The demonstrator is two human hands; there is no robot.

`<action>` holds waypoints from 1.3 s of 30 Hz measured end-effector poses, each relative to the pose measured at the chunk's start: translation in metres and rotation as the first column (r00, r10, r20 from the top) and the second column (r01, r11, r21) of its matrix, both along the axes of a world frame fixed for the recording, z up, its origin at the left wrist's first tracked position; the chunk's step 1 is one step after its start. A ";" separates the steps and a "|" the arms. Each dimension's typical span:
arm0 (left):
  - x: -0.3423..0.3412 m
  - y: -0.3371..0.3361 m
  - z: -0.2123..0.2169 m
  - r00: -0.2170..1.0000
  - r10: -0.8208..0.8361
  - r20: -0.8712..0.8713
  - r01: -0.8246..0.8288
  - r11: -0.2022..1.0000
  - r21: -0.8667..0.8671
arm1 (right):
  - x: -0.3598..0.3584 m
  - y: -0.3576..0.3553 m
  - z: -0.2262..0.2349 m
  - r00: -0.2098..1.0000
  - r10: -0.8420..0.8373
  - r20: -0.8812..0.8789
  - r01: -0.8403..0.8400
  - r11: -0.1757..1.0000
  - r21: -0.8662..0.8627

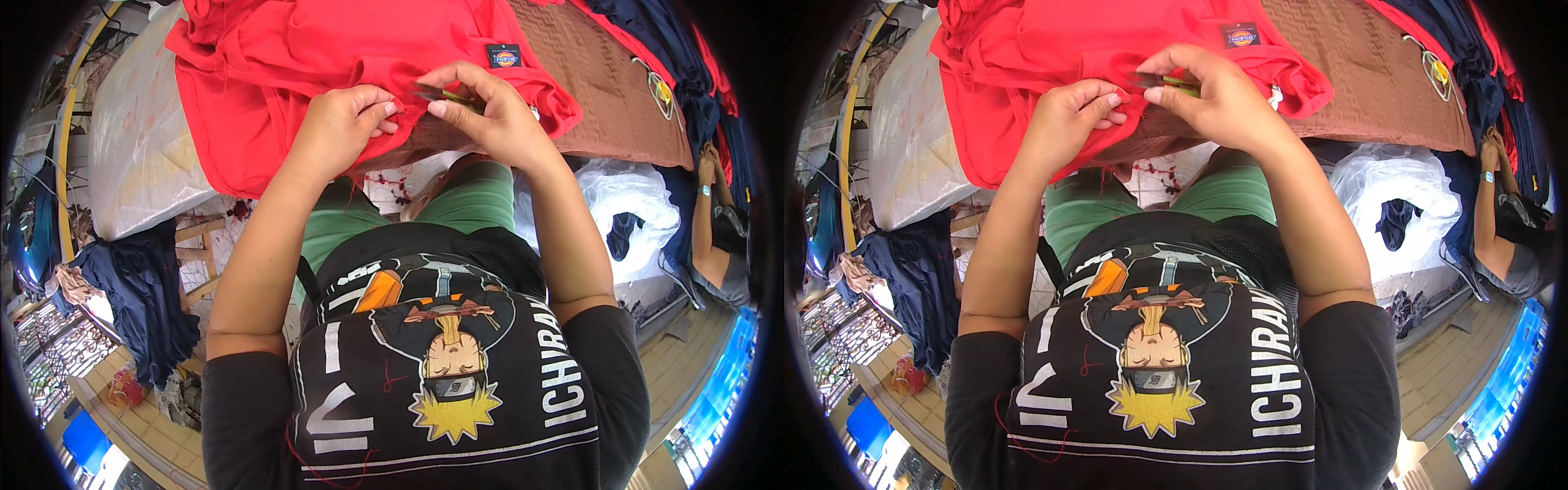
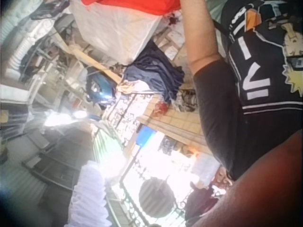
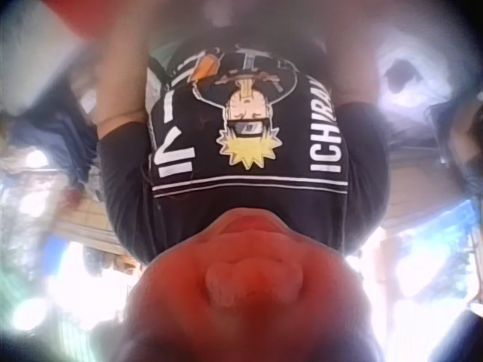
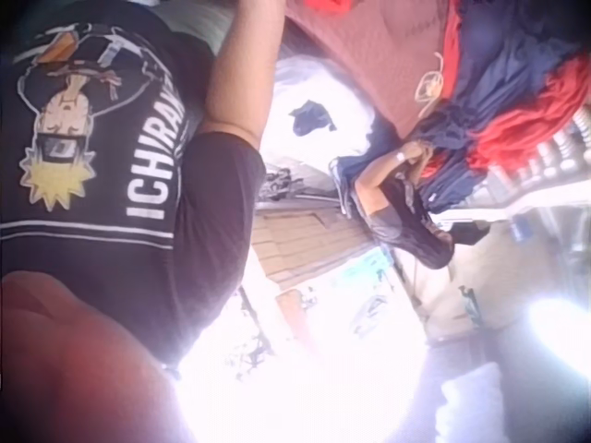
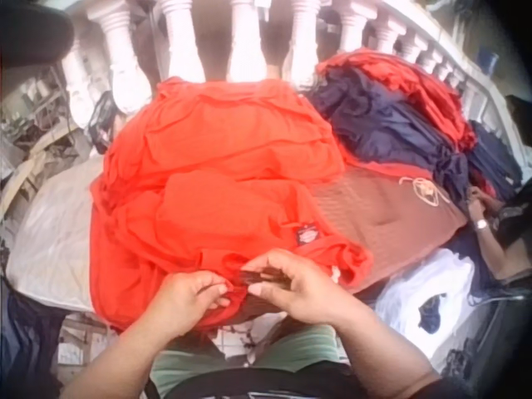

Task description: The person trims loose threads from red shirts using a small pair of shears, handling each garment one by one on a table.

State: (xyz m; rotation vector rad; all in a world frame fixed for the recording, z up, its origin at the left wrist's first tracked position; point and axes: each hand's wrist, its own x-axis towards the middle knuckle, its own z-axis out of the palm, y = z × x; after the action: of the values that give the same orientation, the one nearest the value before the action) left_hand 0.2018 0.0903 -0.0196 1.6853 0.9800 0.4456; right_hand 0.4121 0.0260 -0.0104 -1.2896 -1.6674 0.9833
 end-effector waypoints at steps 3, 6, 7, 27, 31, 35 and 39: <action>0.001 -0.001 0.000 1.000 0.021 0.022 -0.020 1.000 -0.011 | 0.000 0.001 -0.007 0.992 0.068 -0.108 -0.083 0.987 -0.138; 0.003 -0.003 0.001 0.998 0.046 0.032 -0.045 0.999 -0.017 | -0.001 0.002 -0.007 0.998 0.061 -0.012 -0.062 0.987 -0.147; 0.003 -0.004 0.001 0.998 0.054 0.035 -0.053 0.998 -0.018 | -0.002 0.002 -0.005 0.998 0.058 0.039 -0.052 0.989 -0.139; -0.065 -0.015 0.118 0.793 -0.417 -0.445 0.504 0.859 0.094 | 0.015 -0.005 0.027 0.978 -0.083 0.194 0.072 0.995 0.064; -0.035 -0.021 0.073 0.960 -0.169 -0.224 0.257 0.849 0.462 | 0.003 -0.002 0.026 0.992 0.026 0.125 -0.021 0.999 -0.040; -0.012 -0.014 0.014 0.979 -0.042 -0.200 0.163 0.752 0.638 | -0.013 0.005 0.002 0.998 0.040 -0.039 -0.046 0.986 -0.161; -0.009 -0.001 0.003 0.972 -0.036 -0.230 0.175 0.767 0.618 | -0.012 0.007 -0.017 0.995 0.039 -0.096 -0.052 0.989 -0.138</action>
State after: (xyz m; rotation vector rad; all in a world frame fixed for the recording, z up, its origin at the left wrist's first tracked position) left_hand 0.1930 0.0893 -0.0164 2.4349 0.9276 0.5778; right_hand 0.3998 0.0334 -0.0276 -1.2805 -1.5863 1.1882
